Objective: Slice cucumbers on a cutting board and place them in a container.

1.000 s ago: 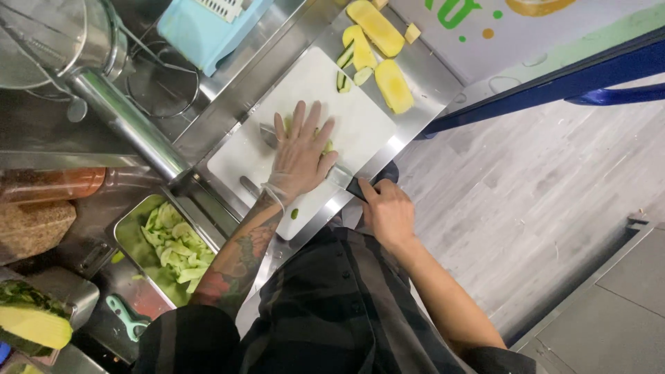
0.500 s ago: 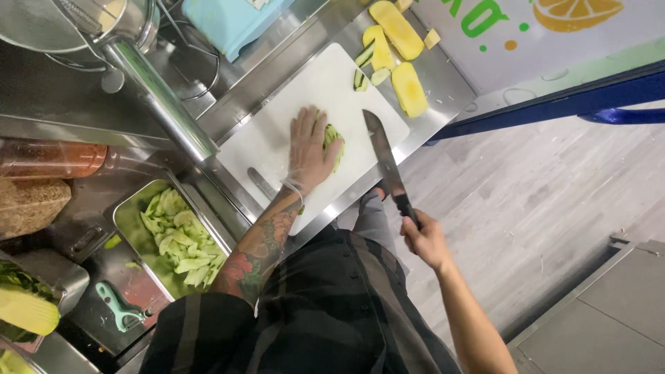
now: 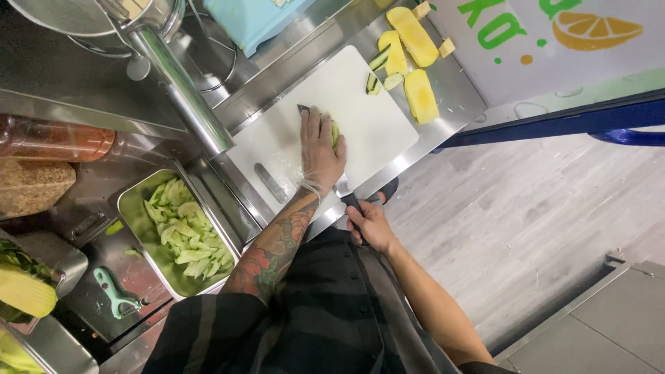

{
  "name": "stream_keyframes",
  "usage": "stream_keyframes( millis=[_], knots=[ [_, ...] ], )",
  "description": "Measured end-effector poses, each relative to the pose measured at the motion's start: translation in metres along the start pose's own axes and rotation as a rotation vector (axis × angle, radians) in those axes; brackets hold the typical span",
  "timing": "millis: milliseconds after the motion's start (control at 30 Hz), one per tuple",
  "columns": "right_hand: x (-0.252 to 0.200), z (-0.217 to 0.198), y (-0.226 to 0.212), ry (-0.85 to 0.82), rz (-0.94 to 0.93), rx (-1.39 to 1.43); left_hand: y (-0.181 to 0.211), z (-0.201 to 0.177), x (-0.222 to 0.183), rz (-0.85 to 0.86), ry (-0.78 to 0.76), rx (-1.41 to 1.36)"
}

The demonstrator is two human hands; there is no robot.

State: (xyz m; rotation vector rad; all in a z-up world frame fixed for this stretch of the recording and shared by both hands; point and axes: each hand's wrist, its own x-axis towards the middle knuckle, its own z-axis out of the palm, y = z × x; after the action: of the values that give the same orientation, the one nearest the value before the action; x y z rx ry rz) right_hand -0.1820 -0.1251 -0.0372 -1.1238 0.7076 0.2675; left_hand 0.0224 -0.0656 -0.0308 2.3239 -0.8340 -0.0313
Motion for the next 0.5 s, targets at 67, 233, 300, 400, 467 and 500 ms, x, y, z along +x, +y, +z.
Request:
stream_keyframes(
  millis=[67, 233, 300, 400, 467, 500],
  knots=[
    [-0.005, 0.008, -0.008, -0.010, -0.014, -0.059, 0.000, 0.002, 0.000, -0.017, 0.039, -0.048],
    [-0.023, 0.020, -0.034, 0.035, -0.065, -0.125, 0.002, -0.023, 0.000, -0.116, 0.104, -0.147],
    [-0.036, 0.027, -0.057, 0.014, -0.077, -0.261, 0.010, -0.053, -0.004, -0.146, 0.173, -0.184],
    [-0.052, 0.050, -0.093, -0.053, -0.281, -0.585, 0.013, -0.108, -0.021, -0.266, 0.330, -0.244],
    [-0.065, 0.086, -0.121, -0.139, -0.483, -0.769, 0.002, -0.146, -0.047, -0.378, 0.441, -0.252],
    [-0.072, 0.110, -0.138, -0.141, -0.365, -0.821, -0.006, -0.162, -0.059, -0.364, 0.602, -0.226]
  ],
)
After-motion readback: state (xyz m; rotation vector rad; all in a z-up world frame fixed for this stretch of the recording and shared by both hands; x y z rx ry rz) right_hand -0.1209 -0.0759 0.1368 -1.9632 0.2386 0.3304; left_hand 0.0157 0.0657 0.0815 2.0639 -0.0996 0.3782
